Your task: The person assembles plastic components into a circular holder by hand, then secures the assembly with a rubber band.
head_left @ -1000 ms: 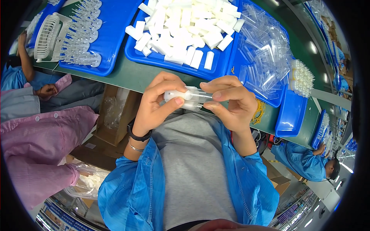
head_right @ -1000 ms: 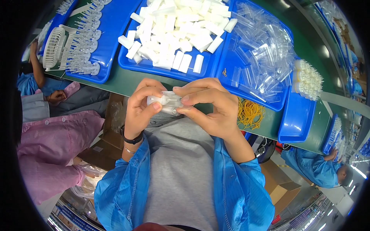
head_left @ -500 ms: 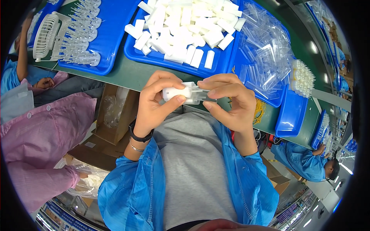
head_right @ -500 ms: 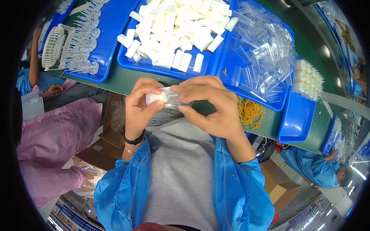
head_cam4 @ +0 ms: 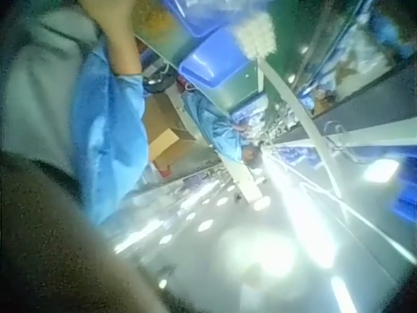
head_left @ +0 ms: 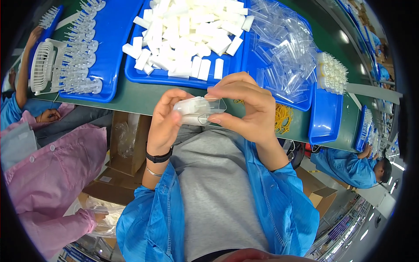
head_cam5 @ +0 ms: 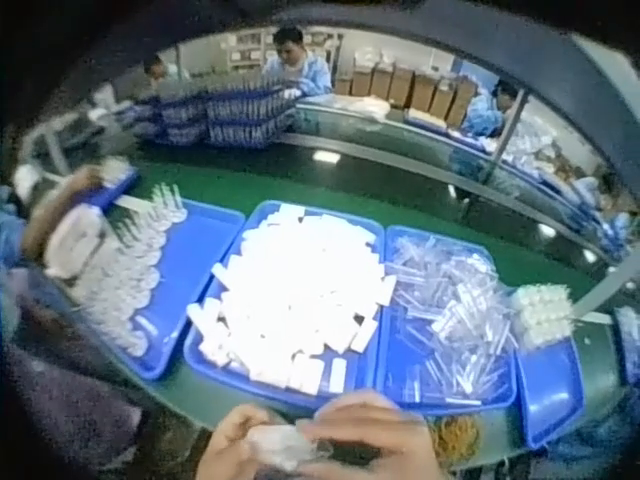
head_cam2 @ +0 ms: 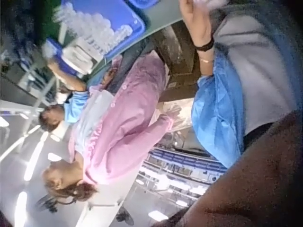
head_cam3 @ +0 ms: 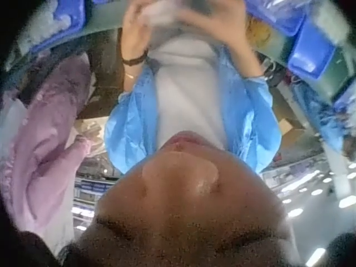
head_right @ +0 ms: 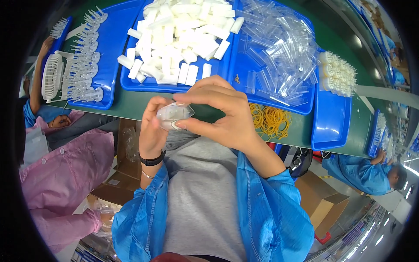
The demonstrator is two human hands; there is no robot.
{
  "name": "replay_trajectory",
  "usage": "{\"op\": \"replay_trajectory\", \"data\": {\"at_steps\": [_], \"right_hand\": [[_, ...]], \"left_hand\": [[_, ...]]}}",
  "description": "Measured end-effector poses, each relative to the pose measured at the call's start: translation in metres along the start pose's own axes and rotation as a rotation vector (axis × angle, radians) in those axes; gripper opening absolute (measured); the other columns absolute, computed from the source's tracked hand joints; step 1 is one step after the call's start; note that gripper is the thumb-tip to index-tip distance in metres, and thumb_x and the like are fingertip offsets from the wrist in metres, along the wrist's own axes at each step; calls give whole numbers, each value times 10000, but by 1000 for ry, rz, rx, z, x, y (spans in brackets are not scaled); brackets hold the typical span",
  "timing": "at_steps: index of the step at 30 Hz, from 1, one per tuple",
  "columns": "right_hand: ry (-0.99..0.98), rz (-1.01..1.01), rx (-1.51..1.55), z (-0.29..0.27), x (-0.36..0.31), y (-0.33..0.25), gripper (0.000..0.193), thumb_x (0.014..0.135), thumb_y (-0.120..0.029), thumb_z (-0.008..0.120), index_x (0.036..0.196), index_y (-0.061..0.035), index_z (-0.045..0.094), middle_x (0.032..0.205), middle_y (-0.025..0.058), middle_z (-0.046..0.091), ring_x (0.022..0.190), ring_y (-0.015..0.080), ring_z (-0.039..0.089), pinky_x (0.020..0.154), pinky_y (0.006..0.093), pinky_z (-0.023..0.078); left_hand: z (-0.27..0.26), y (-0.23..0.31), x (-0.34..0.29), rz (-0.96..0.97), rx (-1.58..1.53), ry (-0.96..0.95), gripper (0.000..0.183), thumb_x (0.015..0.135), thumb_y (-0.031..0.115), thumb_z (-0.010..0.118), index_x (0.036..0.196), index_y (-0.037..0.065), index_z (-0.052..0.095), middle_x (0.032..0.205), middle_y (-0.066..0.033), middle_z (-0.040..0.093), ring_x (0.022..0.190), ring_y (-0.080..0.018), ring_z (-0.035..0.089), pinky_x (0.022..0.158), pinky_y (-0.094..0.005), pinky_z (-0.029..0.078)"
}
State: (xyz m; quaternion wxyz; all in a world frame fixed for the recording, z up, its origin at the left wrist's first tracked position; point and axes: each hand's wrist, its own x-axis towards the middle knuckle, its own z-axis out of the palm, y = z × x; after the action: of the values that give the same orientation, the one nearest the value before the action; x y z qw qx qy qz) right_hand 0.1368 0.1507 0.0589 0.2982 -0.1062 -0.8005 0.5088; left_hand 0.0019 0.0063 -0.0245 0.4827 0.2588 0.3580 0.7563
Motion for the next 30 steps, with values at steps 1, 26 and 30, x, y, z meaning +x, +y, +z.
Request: {"op": "replay_trajectory", "data": {"at_steps": [1,26,30], "right_hand": [[-13,-6,8,-2,-1,1,406,613,-52,766,1001,1,657,928,91,683,938,209,570,811,330,437],[-46,212,275,13,-9,11,300,731,11,683,1028,-26,657,1149,172,603,1186,284,498,992,377,383],[-83,187,246,13,-10,9,304,729,23,679,1030,-23,655,1156,177,597,1166,289,515,979,371,397]], "left_hand": [[0,1,0,-35,-192,-7,375,859,198,608,1160,8,491,1174,-160,516,1002,-220,572,763,-313,548],[4,11,-3,-62,-198,-14,463,880,196,589,1281,2,462,1279,-231,477,1151,-288,518,929,-386,471],[3,9,-5,-85,-154,9,456,893,222,571,1280,6,464,1279,-217,483,1154,-275,516,921,-386,478]]}}
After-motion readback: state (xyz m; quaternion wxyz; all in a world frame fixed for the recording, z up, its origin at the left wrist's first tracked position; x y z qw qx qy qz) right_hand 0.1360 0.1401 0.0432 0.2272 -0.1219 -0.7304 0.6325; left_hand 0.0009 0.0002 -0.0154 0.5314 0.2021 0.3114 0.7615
